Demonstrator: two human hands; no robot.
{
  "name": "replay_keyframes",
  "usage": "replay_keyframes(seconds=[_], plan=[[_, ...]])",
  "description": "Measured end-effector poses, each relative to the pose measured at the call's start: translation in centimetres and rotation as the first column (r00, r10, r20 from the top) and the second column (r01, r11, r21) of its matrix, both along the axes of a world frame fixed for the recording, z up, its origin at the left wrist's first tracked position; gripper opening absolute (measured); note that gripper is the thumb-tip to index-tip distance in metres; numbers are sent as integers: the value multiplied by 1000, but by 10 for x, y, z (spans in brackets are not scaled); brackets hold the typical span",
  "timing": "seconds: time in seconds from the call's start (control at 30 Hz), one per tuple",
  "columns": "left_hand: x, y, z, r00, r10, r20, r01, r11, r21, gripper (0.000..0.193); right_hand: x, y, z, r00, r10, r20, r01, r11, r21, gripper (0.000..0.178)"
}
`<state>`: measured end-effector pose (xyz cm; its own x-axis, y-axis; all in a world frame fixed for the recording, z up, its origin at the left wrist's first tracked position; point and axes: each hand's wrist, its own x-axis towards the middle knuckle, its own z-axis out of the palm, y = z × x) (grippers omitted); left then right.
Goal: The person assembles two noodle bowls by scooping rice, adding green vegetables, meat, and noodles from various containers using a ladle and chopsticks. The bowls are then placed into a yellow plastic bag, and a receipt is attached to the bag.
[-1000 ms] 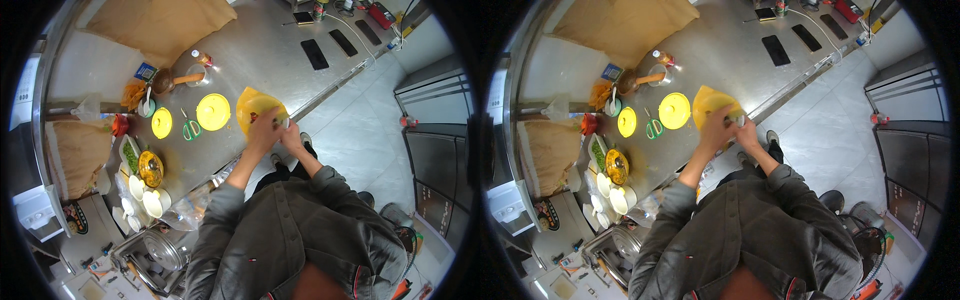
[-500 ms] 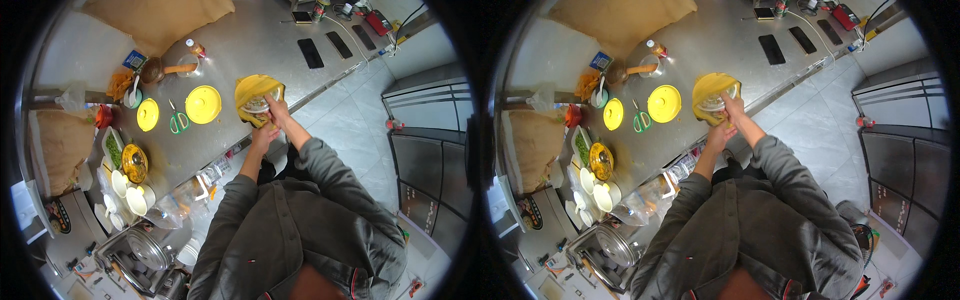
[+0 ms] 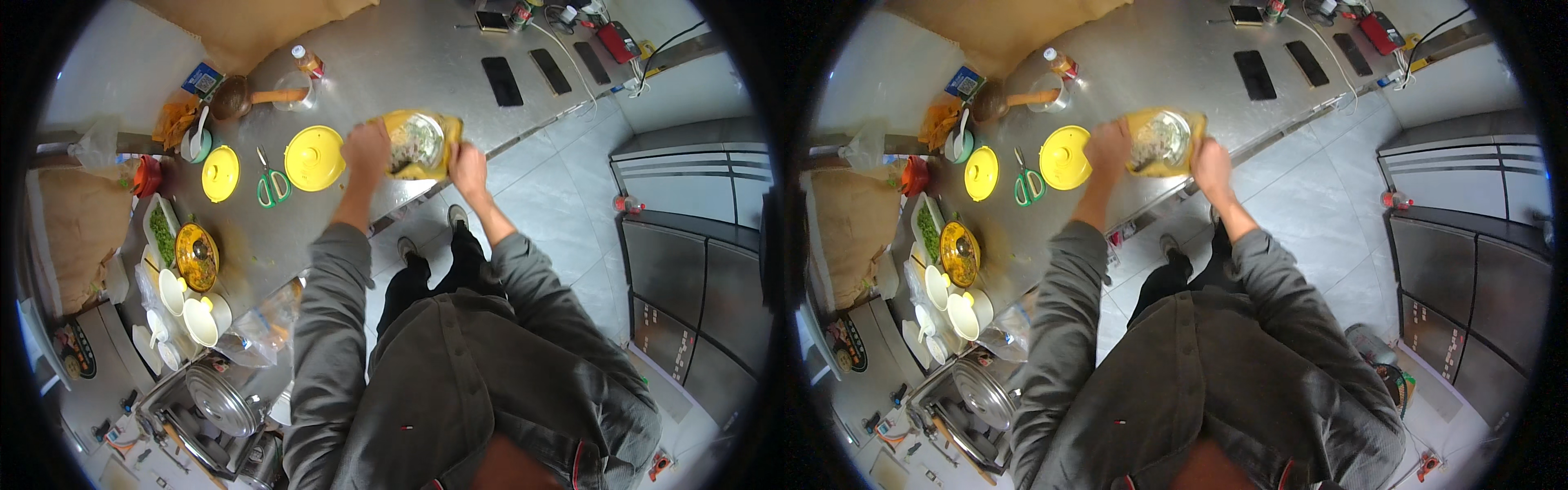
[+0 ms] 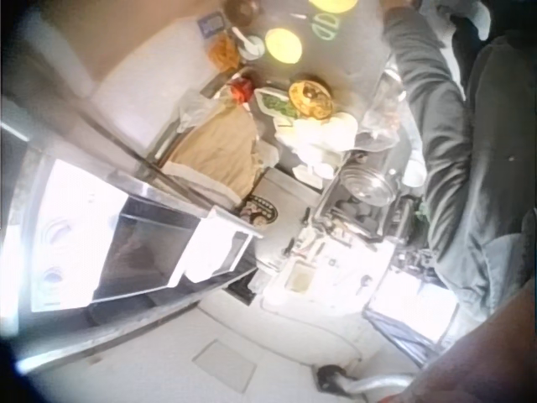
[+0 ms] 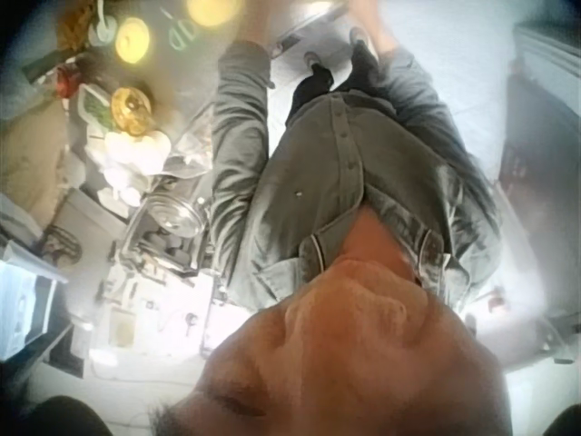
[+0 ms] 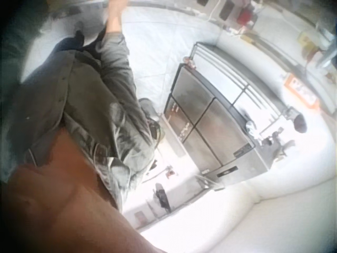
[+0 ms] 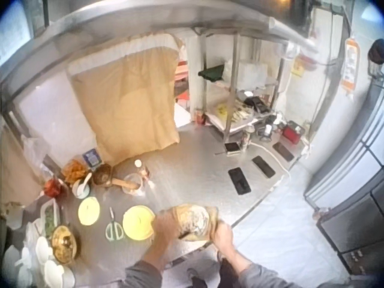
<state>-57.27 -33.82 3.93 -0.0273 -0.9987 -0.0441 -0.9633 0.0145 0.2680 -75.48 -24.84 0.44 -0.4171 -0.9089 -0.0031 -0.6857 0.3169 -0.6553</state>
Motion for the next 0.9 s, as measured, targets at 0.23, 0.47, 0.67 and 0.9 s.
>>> replay_keyframes(seconds=[0.23,0.47,0.67,0.9], plan=[[30,-24,31,999,37,4,-37,999,-19,46,-13,-44,51,998,64,5,-65,996,58,40],[47,131,-26,575,-100,-812,-136,967,-215,15,-82,98,-77,786,-337,519,405,914,-21,26],[-35,245,-326,880,-98,-464,257,921,294,17,-88,201,-310,833,-238,499,74,942,326,23],[-121,151,-725,639,-678,364,614,734,289,32,-112,262,-473,899,-4,438,-119,960,253,31]])
